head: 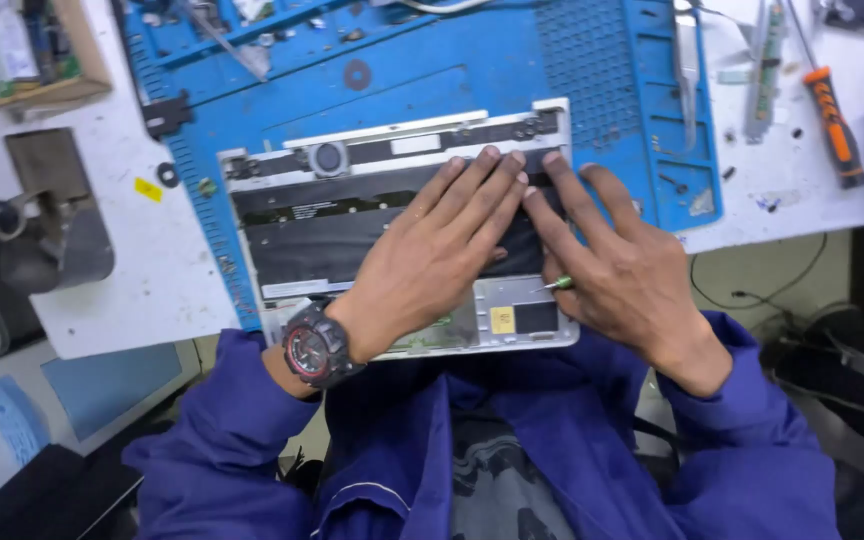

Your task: The person works on a partially disassembled laptop at a workbench, holding the chassis steady with one hand while using a green screwdriver to unscrew and re-tighten screws around the edges of the device. They reposition the laptop and continue driving screws along its sides throughout the clip.

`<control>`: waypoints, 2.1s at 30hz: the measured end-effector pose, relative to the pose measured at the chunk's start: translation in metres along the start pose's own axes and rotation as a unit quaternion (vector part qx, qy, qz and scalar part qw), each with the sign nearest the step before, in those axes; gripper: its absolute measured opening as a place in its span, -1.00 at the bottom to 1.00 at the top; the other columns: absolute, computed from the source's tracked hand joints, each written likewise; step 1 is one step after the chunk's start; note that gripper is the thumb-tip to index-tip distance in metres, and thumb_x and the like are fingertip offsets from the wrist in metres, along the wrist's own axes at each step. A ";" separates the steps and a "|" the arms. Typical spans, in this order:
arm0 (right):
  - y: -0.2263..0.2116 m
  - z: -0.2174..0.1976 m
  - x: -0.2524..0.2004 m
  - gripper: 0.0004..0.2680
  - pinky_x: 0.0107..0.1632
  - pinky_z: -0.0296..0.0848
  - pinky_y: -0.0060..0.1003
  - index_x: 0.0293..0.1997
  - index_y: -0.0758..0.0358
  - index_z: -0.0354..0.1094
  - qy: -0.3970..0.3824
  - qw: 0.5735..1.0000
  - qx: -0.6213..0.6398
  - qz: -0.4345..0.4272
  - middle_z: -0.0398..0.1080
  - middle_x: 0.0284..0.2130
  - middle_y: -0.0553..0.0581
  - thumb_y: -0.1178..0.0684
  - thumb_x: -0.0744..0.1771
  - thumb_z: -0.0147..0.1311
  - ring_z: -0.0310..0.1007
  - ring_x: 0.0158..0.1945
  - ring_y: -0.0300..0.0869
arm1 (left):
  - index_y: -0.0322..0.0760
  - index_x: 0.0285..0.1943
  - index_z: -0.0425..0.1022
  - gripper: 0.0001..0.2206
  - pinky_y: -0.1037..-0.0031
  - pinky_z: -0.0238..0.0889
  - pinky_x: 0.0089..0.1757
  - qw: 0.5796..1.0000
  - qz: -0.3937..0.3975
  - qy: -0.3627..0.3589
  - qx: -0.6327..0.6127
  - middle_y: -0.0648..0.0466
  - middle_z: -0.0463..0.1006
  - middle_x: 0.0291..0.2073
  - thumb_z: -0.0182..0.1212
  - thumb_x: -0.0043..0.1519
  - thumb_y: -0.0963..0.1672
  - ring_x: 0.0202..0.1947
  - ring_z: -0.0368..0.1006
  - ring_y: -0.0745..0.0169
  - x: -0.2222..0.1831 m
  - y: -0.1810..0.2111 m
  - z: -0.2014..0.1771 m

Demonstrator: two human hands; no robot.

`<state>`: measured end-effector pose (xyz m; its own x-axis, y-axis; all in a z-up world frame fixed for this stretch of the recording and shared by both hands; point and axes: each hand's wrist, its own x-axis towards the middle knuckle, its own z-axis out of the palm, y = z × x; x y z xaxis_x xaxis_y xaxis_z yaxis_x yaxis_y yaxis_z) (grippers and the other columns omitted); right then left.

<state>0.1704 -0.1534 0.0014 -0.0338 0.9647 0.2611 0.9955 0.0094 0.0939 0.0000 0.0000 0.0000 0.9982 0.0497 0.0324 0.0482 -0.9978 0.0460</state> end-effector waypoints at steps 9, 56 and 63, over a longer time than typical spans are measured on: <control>-0.010 -0.005 -0.003 -0.63 -0.41 0.42 -0.41 0.33 -0.09 0.47 -0.013 0.996 -0.088 0.001 0.49 0.33 -0.05 -0.02 0.34 0.04 0.51 0.24 -0.16 | -0.34 0.49 0.24 -0.47 0.05 0.20 0.30 0.975 -0.219 0.005 0.034 -0.24 0.28 0.42 0.05 0.44 0.05 0.43 0.21 -0.22 -0.115 -0.032 -0.036; -0.006 -0.080 0.065 -0.75 0.26 0.55 0.13 0.17 0.39 0.49 -0.132 0.987 0.088 -0.018 0.47 0.17 0.52 0.15 0.37 0.13 0.55 0.19 0.34 | -0.23 0.07 0.51 -0.55 0.18 0.27 0.03 0.952 -0.257 0.120 -0.115 -0.05 0.50 0.01 0.23 0.32 0.16 0.09 0.39 -0.06 -0.107 -0.081 0.002; -0.008 -0.041 0.169 -0.84 -0.52 0.22 -0.33 0.08 0.23 0.45 -0.123 0.940 0.245 -0.202 0.46 -0.20 0.17 0.11 0.41 0.03 0.54 -0.24 -0.06 | -0.21 0.05 0.51 -0.59 0.20 0.24 -0.02 0.945 -0.260 0.131 -0.149 -0.02 0.52 -0.02 0.15 0.36 0.13 0.05 0.42 -0.04 -0.108 -0.081 0.006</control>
<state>0.1529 -0.0011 0.0846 -0.4570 0.8872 0.0633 0.8284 0.4504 -0.3329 -0.1114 0.0754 -0.0134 0.7981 0.5773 0.1725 0.4786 -0.7813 0.4006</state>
